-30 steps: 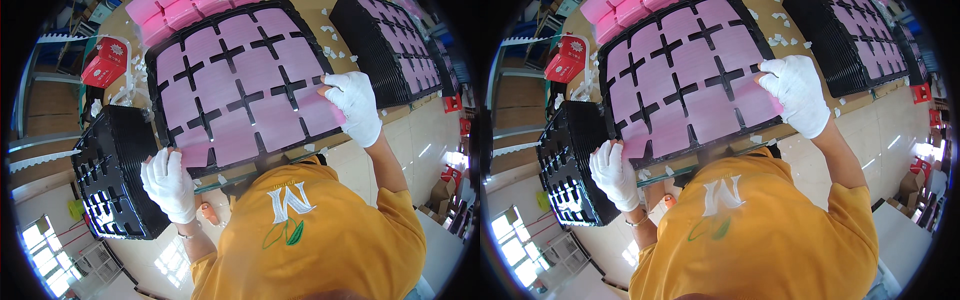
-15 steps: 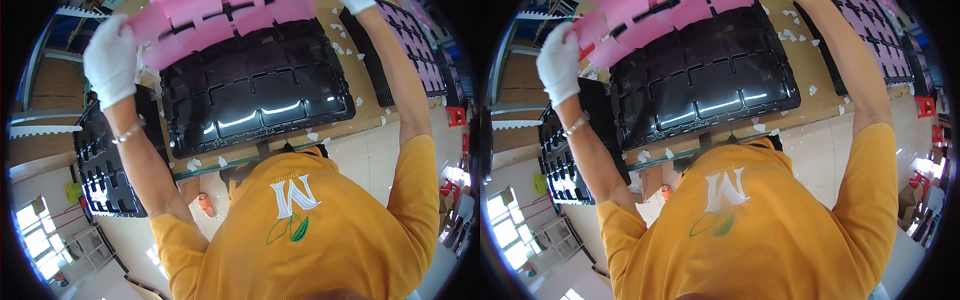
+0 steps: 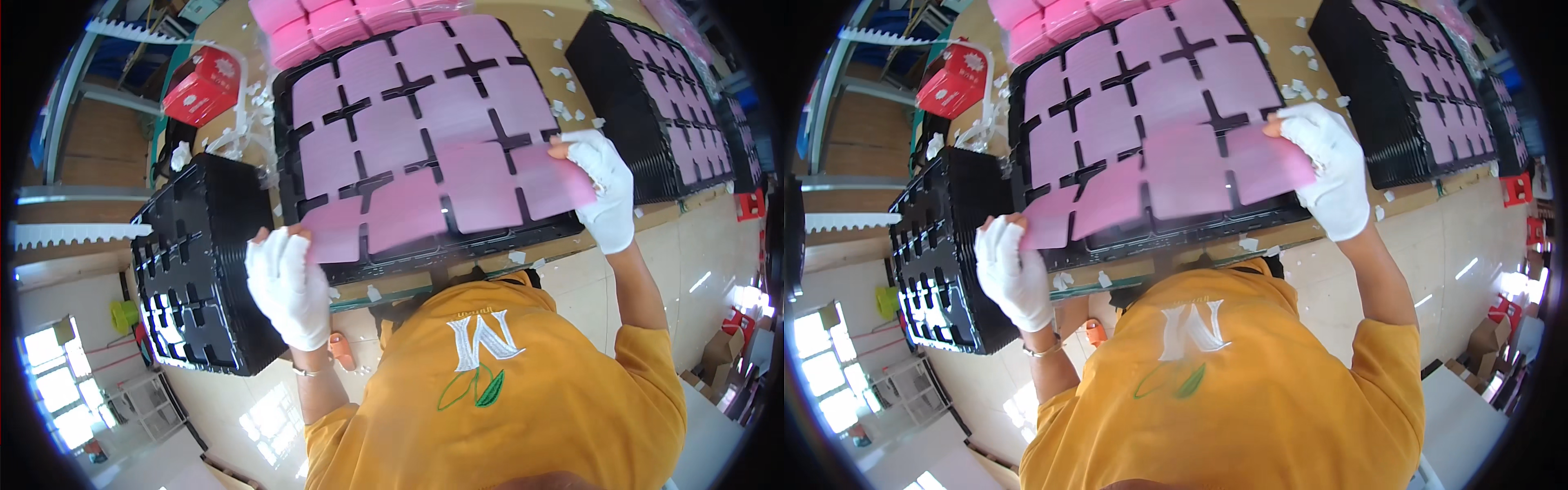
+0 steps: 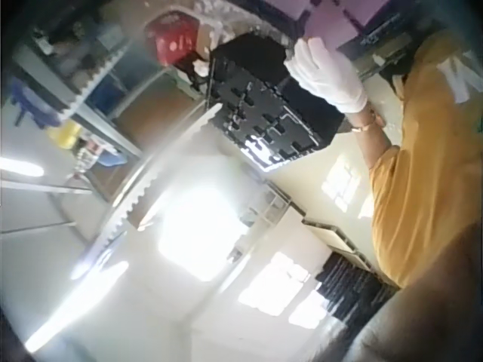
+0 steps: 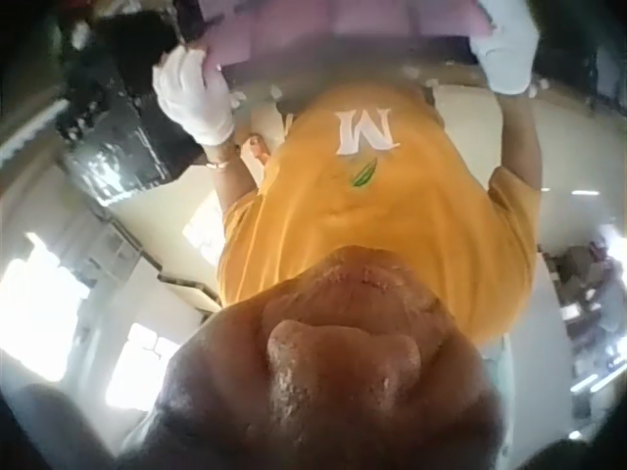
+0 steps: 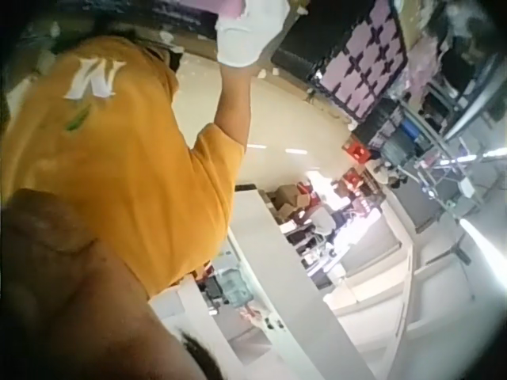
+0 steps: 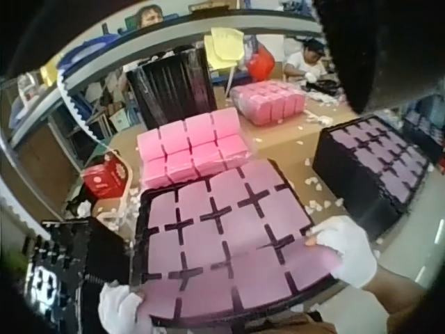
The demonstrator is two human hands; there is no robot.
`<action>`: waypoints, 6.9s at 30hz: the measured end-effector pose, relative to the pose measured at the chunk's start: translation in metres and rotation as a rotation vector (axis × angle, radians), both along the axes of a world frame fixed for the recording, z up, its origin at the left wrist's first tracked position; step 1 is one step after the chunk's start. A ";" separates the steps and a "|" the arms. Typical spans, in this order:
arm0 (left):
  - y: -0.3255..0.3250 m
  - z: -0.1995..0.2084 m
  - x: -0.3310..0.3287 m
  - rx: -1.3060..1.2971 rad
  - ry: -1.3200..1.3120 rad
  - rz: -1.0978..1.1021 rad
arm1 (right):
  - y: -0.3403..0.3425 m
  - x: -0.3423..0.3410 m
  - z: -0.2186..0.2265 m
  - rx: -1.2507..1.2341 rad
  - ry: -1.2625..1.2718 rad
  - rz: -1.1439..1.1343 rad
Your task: The person assembles black plastic trays by first peeling off small white protective stickers from the surface. They then pick up pink plastic inserts and place them into the black trays, pressing down to secure them. The process is repeated for multiple units on a workbench.
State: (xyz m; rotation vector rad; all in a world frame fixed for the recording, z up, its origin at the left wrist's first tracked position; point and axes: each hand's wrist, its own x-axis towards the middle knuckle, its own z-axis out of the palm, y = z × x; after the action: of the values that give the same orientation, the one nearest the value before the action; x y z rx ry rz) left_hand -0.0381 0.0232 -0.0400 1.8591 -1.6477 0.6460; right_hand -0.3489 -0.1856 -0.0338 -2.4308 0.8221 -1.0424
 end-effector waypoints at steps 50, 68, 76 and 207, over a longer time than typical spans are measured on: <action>-0.179 0.173 0.152 -0.616 0.148 -0.027 | -0.147 0.135 0.132 -0.463 -0.186 0.060; -0.032 0.012 0.047 -0.040 -0.026 0.039 | -0.018 0.034 -0.002 -0.180 0.052 0.028; -0.018 -0.004 0.035 0.185 -0.060 -0.014 | -0.008 0.019 -0.003 -0.226 0.107 -0.004; -0.064 0.051 0.064 0.163 1.310 -0.025 | -0.071 -0.065 0.044 0.609 -0.138 -0.080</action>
State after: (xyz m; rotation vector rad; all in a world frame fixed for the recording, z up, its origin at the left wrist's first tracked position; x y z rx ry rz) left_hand 0.0260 -0.0405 0.0110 1.6812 -0.8053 -0.6677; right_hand -0.4143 -0.2563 0.0104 -1.8085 1.0179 -0.8203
